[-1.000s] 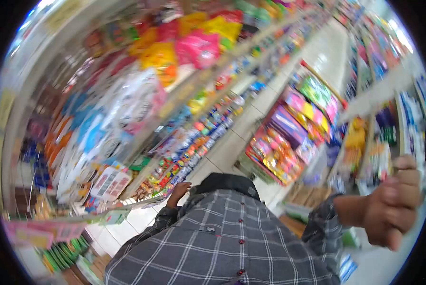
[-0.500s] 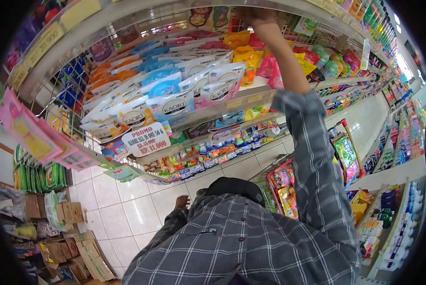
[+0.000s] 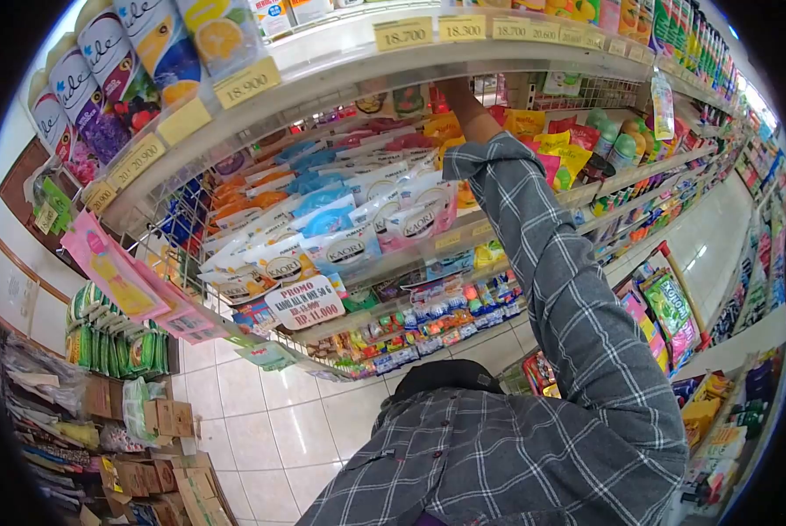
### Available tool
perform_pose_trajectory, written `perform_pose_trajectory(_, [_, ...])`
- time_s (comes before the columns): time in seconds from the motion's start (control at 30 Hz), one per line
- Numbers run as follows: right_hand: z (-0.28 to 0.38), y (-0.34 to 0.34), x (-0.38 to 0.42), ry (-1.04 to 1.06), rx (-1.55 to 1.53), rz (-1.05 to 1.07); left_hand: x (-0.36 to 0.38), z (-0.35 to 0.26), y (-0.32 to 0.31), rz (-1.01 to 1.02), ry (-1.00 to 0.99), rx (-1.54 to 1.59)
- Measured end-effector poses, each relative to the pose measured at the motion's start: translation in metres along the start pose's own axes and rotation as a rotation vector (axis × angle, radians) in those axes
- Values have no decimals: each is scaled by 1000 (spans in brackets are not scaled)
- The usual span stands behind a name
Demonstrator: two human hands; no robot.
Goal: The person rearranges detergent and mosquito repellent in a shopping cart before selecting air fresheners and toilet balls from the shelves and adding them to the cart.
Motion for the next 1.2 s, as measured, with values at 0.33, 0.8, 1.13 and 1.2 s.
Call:
perform_pose_trajectory(0.33, [7,22,-3,-17,-122,49,5,-79,-3,-82,-19,195])
perform_pose_trajectory(0.8, [10,25,-6,16,-195,58,-14,-68,-55,-203,85,356])
perform_pose_trajectory(1.13, [15,31,4,-10,-229,30,2,-117,-19,-214,97,399])
perform_pose_trajectory(1.2, [13,33,8,-17,-232,17,5,-125,-14,-201,135,655])
Point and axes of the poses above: each hand's wrist, its own x-axis away from the middle knuckle, its own y-axis out of the back of the hand, z = x × y, the point moved 3 cm from there along -x, towards the middle knuckle, and after that the axes turned 5 degrees about -x, right-handed, at the moved point
